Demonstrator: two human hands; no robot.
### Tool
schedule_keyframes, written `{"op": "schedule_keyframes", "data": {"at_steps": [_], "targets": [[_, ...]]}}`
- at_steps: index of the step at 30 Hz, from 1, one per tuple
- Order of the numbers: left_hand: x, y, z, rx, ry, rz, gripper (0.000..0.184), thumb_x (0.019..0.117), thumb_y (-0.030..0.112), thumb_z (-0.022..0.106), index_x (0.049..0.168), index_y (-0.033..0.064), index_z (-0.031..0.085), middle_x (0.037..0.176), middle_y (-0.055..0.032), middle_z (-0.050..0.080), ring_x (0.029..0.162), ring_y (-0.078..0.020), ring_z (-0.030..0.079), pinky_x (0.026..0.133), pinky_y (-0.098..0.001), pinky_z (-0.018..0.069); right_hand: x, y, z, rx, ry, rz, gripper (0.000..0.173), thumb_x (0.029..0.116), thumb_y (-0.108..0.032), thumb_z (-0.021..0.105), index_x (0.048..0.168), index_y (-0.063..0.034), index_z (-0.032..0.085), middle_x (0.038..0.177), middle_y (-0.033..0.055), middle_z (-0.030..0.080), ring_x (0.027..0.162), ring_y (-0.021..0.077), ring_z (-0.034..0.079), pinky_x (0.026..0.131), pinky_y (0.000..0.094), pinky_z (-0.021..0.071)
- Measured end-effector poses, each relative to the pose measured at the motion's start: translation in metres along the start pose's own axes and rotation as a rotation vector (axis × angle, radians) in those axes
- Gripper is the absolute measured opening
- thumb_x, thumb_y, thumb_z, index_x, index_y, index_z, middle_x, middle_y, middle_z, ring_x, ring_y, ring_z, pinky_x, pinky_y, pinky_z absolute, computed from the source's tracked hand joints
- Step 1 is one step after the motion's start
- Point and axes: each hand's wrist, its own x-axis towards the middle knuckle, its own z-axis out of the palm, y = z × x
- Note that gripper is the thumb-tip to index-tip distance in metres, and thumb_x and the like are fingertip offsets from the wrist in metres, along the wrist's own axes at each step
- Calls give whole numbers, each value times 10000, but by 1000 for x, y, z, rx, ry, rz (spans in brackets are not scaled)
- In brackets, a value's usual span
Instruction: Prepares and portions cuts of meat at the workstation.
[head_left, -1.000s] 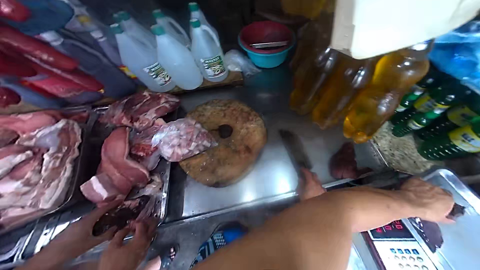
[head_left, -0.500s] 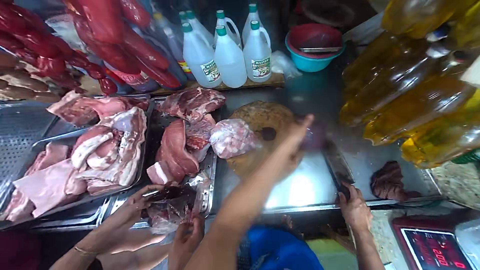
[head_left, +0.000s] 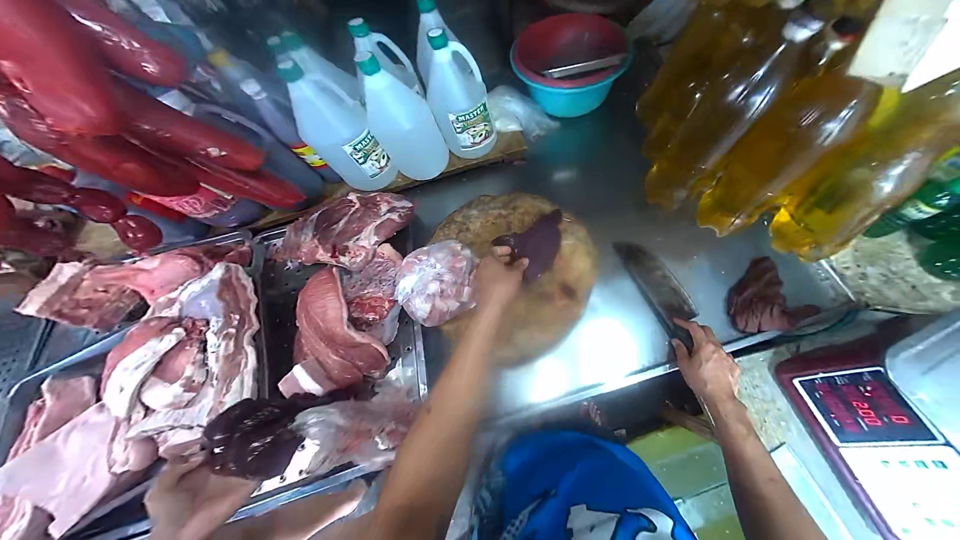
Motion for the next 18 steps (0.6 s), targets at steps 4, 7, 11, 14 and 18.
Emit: {"op": "schedule_keyframes", "data": {"at_steps": [4,7,11,14,18], "targets": [[-4,2,13,291,84,-8,734,866,204,800,1486,51,439,1469,-257,498,1284,-449,555,1034,-621,484,0,-1,0,1,4,-1,413,996,-356,597,1408,-384,590,1393,69,624,1069,388,686,791,671,528],[-11,-3,22,240,79,-5,734,872,203,809,1475,25,430,1236,-185,679,1134,-365,666,980,-566,536,-1,0,0,0,8,0,414,995,-365,596,1407,-391,589,1389,63,628,1075,379,686,802,664,527],[-15,-7,22,200,32,11,625,859,190,835,1381,42,525,1092,-128,719,1029,-302,701,937,-522,562,0,-1,0,-5,6,-19,416,993,-362,594,1409,-379,589,1383,64,631,1072,383,687,796,657,532],[-21,-18,13,305,-12,60,418,865,170,815,1226,49,643,1047,-127,743,1011,-320,715,918,-566,562,0,2,-3,-1,-23,-39,424,999,-355,586,1423,-370,580,1389,61,627,1085,374,684,805,646,534],[-28,-21,3,439,72,88,393,874,168,779,1240,69,674,1038,-156,742,1000,-363,712,890,-610,558,2,5,-4,-12,-47,-77,418,1002,-350,578,1419,-378,581,1395,51,624,1099,365,678,818,643,526]]}}
